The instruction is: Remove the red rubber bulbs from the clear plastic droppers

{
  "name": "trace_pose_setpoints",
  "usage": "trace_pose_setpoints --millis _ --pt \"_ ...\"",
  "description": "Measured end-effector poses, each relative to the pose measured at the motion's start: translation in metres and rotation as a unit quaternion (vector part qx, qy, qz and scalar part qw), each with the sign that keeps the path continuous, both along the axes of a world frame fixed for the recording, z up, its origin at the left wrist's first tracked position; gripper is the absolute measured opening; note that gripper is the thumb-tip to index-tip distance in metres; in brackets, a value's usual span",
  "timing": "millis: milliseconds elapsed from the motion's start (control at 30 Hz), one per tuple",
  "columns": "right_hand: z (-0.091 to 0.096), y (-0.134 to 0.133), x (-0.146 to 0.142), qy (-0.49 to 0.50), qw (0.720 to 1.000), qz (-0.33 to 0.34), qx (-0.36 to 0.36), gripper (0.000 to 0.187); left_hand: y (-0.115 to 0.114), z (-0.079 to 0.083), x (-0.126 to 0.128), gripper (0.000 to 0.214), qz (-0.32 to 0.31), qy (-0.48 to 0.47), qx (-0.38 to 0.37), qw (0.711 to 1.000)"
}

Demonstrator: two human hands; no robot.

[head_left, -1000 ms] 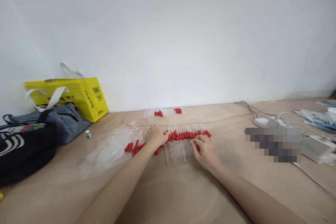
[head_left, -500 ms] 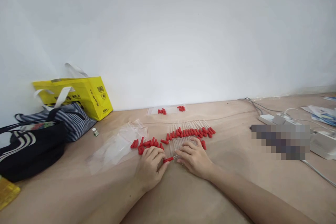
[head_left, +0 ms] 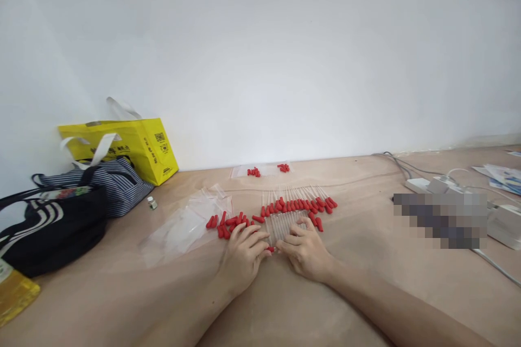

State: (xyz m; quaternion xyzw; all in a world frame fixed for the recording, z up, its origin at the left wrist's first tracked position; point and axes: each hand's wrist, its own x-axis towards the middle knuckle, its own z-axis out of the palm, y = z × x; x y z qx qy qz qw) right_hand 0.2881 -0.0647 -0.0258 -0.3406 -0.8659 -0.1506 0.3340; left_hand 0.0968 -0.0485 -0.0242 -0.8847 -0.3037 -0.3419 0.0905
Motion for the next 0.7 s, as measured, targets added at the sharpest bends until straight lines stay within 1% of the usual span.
trace_pose_setpoints --millis 133,400,533,633,700 --pt "0.000 -0.001 0.002 0.002 1.000 0.007 -0.006 0.020 -0.003 0.003 -0.001 0.017 0.009 0.016 -0.013 1.000" --pt "-0.003 -0.002 0.003 0.004 1.000 0.007 -0.021 0.019 -0.007 0.010 0.002 0.015 -0.002 0.017 -0.016 1.000" --pt "-0.002 -0.002 0.007 0.007 1.000 0.010 -0.026 0.020 -0.009 0.013 -0.001 0.020 -0.008 0.026 -0.021 0.999" --pt "-0.002 -0.001 0.014 0.036 0.999 -0.019 -0.028 0.020 -0.007 0.015 -0.010 0.022 0.020 0.006 -0.028 0.999" --pt "-0.005 0.001 0.019 0.060 0.996 -0.044 -0.045 0.021 -0.004 0.015 -0.017 0.022 0.047 -0.028 -0.036 0.998"
